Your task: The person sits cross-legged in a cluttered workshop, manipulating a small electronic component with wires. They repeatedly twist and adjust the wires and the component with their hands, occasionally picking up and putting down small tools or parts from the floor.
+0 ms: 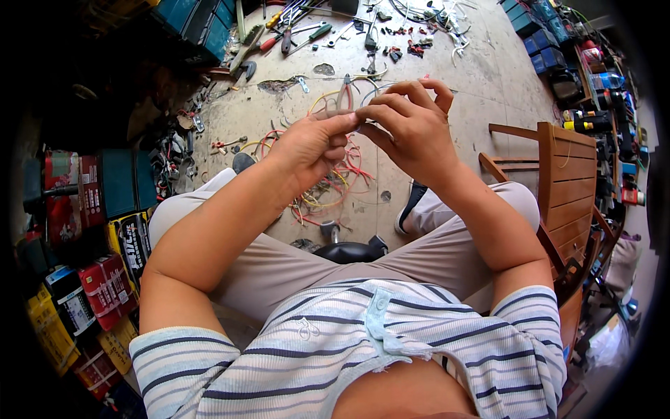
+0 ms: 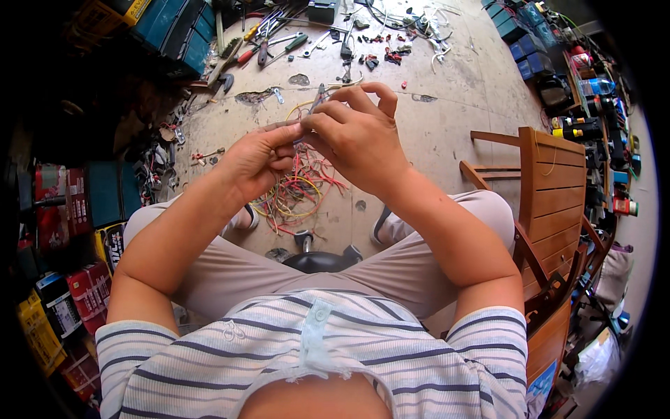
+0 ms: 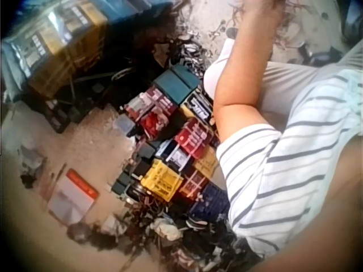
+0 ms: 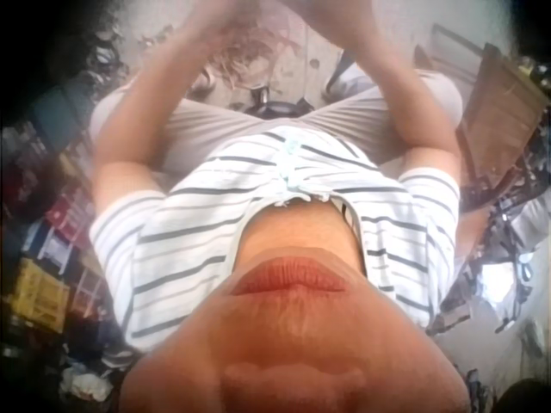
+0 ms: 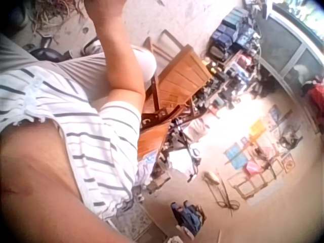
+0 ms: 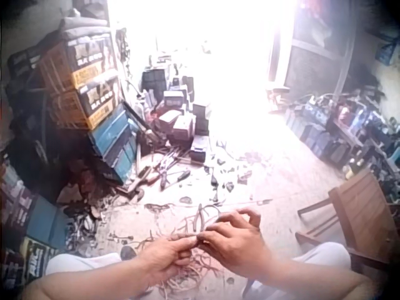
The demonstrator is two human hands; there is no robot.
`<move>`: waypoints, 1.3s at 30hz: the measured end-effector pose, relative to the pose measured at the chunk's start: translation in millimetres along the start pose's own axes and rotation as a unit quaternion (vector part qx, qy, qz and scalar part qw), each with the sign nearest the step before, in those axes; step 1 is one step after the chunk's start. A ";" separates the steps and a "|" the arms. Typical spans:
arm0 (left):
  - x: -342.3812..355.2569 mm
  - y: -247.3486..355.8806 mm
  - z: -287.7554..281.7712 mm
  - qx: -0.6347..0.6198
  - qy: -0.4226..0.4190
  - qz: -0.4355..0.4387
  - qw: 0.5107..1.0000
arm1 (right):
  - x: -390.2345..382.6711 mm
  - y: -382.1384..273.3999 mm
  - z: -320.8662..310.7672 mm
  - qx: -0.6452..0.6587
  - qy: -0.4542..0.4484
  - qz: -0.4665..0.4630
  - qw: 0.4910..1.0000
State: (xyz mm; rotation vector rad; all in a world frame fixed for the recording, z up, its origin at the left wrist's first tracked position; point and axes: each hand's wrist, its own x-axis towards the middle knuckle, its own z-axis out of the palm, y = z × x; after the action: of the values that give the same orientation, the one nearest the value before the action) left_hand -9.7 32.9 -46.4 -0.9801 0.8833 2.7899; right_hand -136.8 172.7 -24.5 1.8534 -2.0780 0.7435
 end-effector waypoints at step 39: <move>-2.6 10.6 6.9 0.391 0.021 0.212 0.895 | 6.5 66.8 -43.3 0.127 -0.266 0.424 0.856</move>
State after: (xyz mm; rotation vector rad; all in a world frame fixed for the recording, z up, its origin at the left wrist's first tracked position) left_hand -14.0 28.1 -35.2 -0.7501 2.1962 2.2579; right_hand -209.2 193.9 1.6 1.2526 -3.3854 0.7467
